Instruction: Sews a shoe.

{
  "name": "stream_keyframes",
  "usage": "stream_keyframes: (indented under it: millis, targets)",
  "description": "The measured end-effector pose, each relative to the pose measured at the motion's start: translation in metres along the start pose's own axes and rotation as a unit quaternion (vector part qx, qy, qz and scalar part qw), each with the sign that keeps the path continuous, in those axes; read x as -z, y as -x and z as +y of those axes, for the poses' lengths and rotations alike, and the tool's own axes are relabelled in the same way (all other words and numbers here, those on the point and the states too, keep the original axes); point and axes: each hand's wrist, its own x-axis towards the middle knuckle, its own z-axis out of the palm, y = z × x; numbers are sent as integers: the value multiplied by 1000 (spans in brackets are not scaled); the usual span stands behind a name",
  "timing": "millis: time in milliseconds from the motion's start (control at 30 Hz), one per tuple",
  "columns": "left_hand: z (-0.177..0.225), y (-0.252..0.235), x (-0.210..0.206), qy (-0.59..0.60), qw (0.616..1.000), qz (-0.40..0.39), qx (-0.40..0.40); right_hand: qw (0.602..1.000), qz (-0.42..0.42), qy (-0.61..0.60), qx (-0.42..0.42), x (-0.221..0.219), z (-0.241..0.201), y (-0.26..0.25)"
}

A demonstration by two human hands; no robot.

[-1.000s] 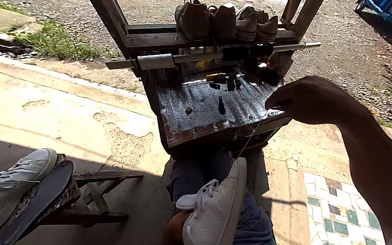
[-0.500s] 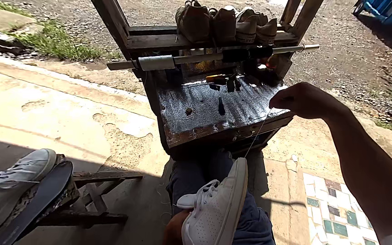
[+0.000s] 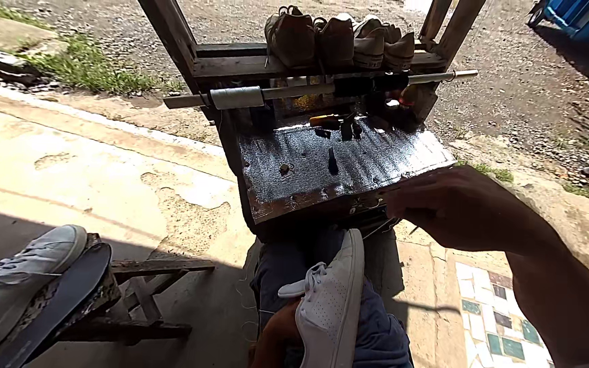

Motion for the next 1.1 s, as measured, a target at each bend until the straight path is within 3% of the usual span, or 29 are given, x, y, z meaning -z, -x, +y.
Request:
stream_keyframes:
  millis: [100,200,333,533,667,833,967,1033,1100]
  targets:
    - [3,5,3,-126,991,7,-40,998,15,12,-58,-1,7,3]
    - [9,15,-4,-215,973,-31,-82,968,55,-131,-205,-16,53,-10]
    - [25,30,-33,-290,956,-3,-47,825,126,-444,-326,-68,98,-26]
    - [19,35,-37,-288,956,42,-32,693,116,-606,-372,-68,81,-42]
    - [8,32,-23,-262,962,21,-74,701,125,-625,-321,-60,65,-40]
    - [3,25,-15,-365,925,11,-103,786,133,-561,-222,-59,37,-22]
    - [-6,24,-15,-392,915,-2,-97,876,129,-383,-265,-64,30,-7]
    - [-3,24,-26,-380,923,-6,-57,851,164,-402,-296,-78,46,-4]
    - [5,22,-37,-379,925,4,6,768,257,-509,-291,-100,61,-16]
